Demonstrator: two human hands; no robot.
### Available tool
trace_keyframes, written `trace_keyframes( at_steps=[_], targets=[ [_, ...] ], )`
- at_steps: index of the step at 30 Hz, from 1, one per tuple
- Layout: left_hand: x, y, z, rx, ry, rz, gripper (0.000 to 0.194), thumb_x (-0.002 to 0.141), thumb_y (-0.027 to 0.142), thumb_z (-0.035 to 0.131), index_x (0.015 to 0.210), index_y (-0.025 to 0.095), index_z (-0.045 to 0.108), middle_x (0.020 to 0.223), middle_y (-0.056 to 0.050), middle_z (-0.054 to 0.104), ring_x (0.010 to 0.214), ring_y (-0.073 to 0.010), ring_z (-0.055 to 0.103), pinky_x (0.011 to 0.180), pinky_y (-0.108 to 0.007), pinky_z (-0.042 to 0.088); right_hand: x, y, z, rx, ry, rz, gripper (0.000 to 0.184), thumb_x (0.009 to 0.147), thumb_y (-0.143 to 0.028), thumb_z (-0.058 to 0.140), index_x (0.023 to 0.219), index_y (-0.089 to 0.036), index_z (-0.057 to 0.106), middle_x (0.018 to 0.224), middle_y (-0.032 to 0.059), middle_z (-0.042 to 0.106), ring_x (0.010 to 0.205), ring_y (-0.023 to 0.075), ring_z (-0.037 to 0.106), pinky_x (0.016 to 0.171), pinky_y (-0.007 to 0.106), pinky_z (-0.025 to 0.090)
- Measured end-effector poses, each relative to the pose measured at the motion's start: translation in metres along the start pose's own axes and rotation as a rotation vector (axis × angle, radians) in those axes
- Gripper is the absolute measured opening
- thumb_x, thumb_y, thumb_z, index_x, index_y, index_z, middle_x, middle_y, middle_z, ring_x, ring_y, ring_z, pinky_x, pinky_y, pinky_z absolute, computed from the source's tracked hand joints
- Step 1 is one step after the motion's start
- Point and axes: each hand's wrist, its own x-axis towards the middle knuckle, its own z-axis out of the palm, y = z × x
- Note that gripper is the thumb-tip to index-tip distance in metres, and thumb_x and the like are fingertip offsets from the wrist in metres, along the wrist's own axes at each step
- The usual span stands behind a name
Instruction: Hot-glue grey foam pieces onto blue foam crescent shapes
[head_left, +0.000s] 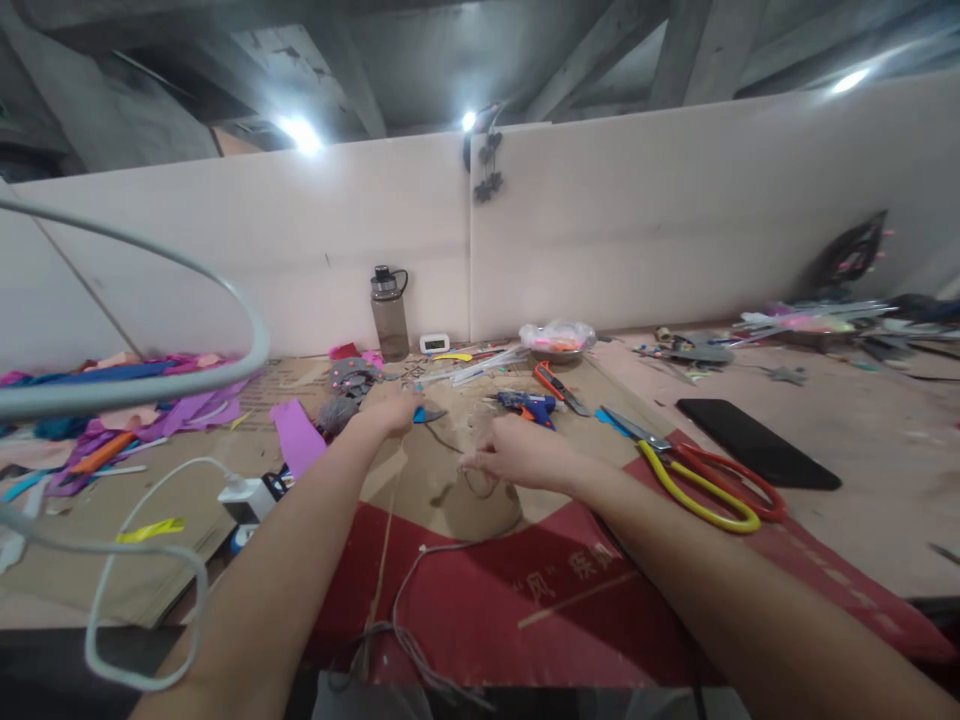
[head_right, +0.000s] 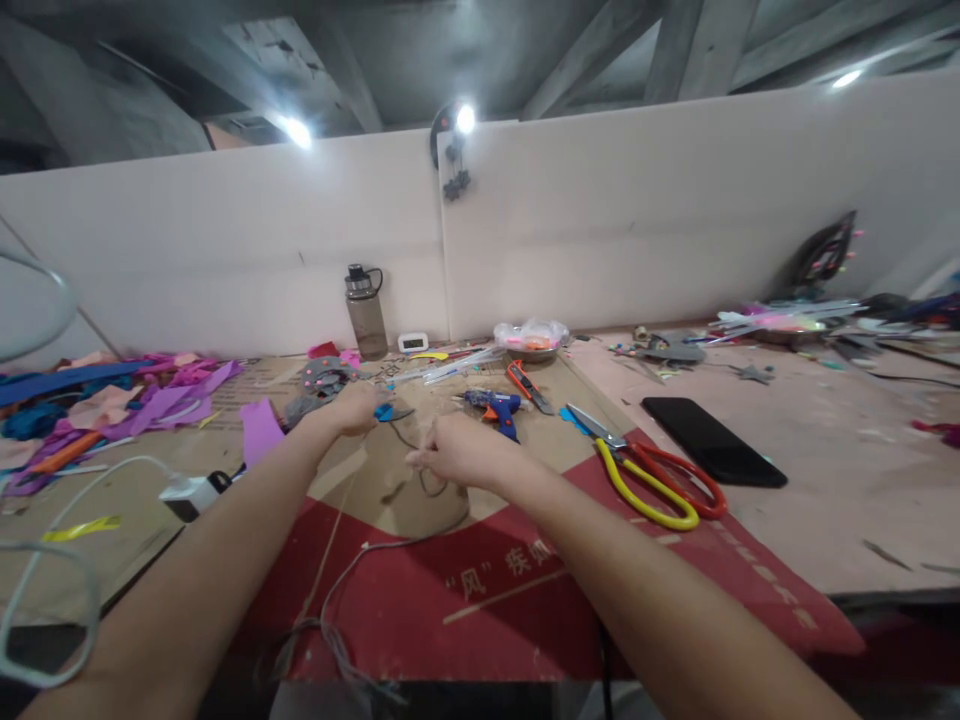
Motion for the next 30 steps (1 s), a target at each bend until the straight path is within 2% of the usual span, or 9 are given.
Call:
trace_keyframes(
  at_steps=[2,4,9,14,19,22,26,28,30],
  targets=[
    [0.002,-0.004,0.003,0.03,-0.053,0.03,0.041,0.062,0.006,0.06,0.1,0.021,0.066,0.11,-0.009,0.064,0.102,-0.0238,0.056,0.089,-0.031,0.039,0.0,0.006,0.004,0.069,0.015,-0.003,0.044,0.08,-0.044,0.049,0.047,-0.017,0.058,0.042,-0.0002,0.048,0.039,0.0095,0.037,0.046,0.027,0.022],
    [0.002,-0.007,0.005,0.058,-0.08,0.046,0.04,0.064,0.007,0.058,0.101,0.021,0.066,0.11,-0.009,0.064,0.103,-0.0241,0.055,0.09,-0.032,0.039,0.002,0.01,0.006,0.053,0.175,-0.028,0.041,0.081,-0.039,0.048,0.048,-0.017,0.056,0.046,-0.0004,0.049,0.044,0.0099,0.039,0.048,0.026,0.024],
    [0.004,-0.017,0.004,0.163,-0.112,0.034,0.037,0.065,0.019,0.061,0.102,0.023,0.065,0.114,-0.01,0.059,0.104,-0.0274,0.053,0.086,-0.037,0.039,0.01,0.023,0.017,0.04,0.462,-0.061,0.01,0.076,-0.027,0.06,0.074,-0.018,0.063,0.082,0.0045,0.061,0.08,0.016,0.054,0.07,0.026,0.038],
    [0.002,-0.018,-0.003,0.118,-0.076,0.013,0.025,0.064,0.027,0.064,0.088,0.022,0.068,0.098,-0.009,0.066,0.097,-0.0292,0.054,0.081,-0.04,0.038,0.011,0.029,0.021,0.049,0.544,-0.021,0.017,0.079,-0.028,0.058,0.091,-0.018,0.061,0.099,0.0085,0.059,0.094,0.02,0.052,0.083,0.033,0.038],
    [-0.011,0.005,-0.019,-0.124,0.058,0.114,0.015,0.07,0.026,0.059,0.079,0.023,0.071,0.084,-0.005,0.07,0.088,-0.0226,0.058,0.086,-0.035,0.034,0.012,0.024,0.02,0.097,0.636,-0.006,0.036,0.077,-0.037,0.06,0.107,-0.018,0.055,0.111,0.0096,0.055,0.104,0.0237,0.046,0.088,0.038,0.036],
    [-0.018,0.03,-0.027,-0.262,0.062,0.162,0.017,0.069,0.023,0.058,0.08,0.026,0.07,0.079,-0.003,0.07,0.077,-0.0193,0.058,0.073,-0.028,0.038,0.013,0.022,0.023,0.155,0.631,-0.026,0.038,0.075,-0.04,0.06,0.106,-0.018,0.054,0.107,0.0083,0.056,0.101,0.0224,0.047,0.085,0.037,0.036],
    [-0.023,0.056,-0.033,-0.269,0.112,0.272,0.008,0.069,0.023,0.059,0.066,0.023,0.067,0.063,0.0,0.063,0.06,-0.016,0.055,0.06,-0.026,0.036,0.017,0.027,0.022,0.279,0.617,-0.086,0.014,0.079,-0.031,0.053,0.082,-0.018,0.057,0.085,0.0025,0.058,0.082,0.016,0.049,0.074,0.029,0.036],
    [-0.025,0.061,-0.035,-0.279,0.17,0.268,0.007,0.07,0.027,0.062,0.069,0.022,0.066,0.066,-0.001,0.064,0.065,-0.0174,0.056,0.064,-0.028,0.038,0.019,0.031,0.019,0.409,0.591,-0.082,0.016,0.08,-0.03,0.049,0.071,-0.018,0.054,0.071,-0.0004,0.053,0.07,0.0133,0.047,0.066,0.027,0.035],
    [-0.027,0.061,-0.038,-0.307,0.346,0.218,0.02,0.067,0.032,0.068,0.084,0.022,0.067,0.089,-0.004,0.067,0.087,-0.0222,0.057,0.078,-0.033,0.039,0.021,0.034,0.016,0.583,0.589,-0.048,0.019,0.08,-0.032,0.049,0.066,-0.018,0.051,0.064,-0.0026,0.047,0.063,0.0119,0.042,0.062,0.026,0.033]
  ],
)
